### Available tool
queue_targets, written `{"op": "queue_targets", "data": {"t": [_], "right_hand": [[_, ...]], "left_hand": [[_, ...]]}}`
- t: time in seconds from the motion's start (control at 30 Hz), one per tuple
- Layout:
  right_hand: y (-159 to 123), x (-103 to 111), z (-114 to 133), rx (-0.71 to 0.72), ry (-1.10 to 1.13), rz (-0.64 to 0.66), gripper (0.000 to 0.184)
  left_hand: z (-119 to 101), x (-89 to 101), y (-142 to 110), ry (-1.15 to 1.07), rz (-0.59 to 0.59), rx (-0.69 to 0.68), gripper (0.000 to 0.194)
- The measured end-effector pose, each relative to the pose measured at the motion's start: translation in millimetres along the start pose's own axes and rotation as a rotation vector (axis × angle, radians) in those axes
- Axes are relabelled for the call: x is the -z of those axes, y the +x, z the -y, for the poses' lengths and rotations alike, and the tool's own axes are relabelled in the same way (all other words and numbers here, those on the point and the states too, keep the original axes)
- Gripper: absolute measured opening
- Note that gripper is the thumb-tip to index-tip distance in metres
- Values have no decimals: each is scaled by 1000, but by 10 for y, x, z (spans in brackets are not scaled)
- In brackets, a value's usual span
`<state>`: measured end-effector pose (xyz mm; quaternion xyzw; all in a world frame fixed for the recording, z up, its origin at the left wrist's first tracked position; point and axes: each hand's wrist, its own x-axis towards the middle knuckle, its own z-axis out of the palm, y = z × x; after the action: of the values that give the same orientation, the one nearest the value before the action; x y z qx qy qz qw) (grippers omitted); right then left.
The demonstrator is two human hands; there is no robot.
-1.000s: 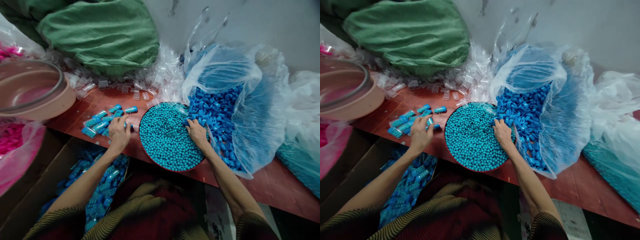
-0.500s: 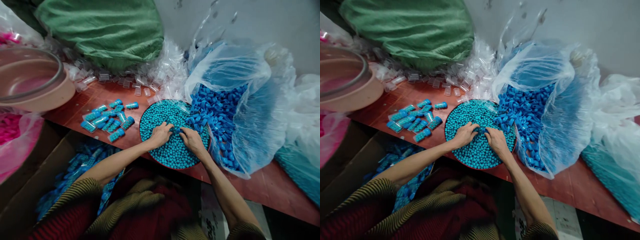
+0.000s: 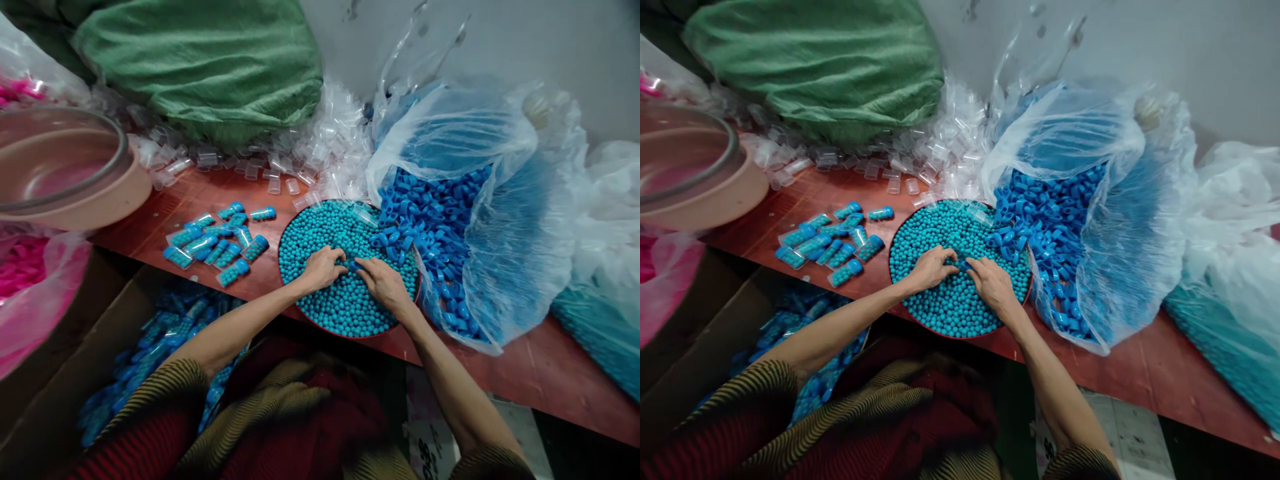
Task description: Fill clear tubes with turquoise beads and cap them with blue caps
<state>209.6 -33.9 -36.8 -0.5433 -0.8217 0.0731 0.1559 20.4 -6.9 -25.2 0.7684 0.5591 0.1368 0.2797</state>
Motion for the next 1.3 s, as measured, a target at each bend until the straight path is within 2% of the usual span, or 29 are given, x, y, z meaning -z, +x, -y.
{"op": "queue_targets", "data": {"t": [0.1,0.2,0.3,0.37,0.43,0.57,0.67,0.73,0.8,0.97,1.13,1.23,1.3], "right_hand": [[-40,74,-71,-30,-12,33,31],[-20,116,-82,-62,172,-58,33],[45,112,31,-104,366,-149,34],[87,109,131,-108,446,-149,33],[118,122,209,-109,509,-131,30],[146,161,293,-200,621,-121,26],[127,150,347,-313,702,-133,27],[98,135,382,-339,705,-179,27],[68,137,404,-301,659,-210,26],[22,194,425,-87,549,-117,25],[-52,134,491,12,416,-216,32],[-84,170,426,11,515,-135,33],[-78,267,329,-1,645,-28,34]], "left_hand": [[15,52,10,-57,8,-17,23],[7,109,28,-189,15,-63,17],[1,148,39,-348,17,-85,10],[3,159,28,-468,15,-83,9],[4,158,1,-606,65,-75,11],[-10,114,-79,-811,182,-56,33],[-23,60,-137,-900,186,-31,52],[-24,37,-176,-937,173,-17,56],[-23,34,-218,-960,146,-8,58],[-80,70,-310,-994,107,24,50],[-201,35,-352,-1083,-2,95,32],[-206,42,-361,-1077,-10,118,29],[-174,78,-365,-1054,74,94,32]]}}
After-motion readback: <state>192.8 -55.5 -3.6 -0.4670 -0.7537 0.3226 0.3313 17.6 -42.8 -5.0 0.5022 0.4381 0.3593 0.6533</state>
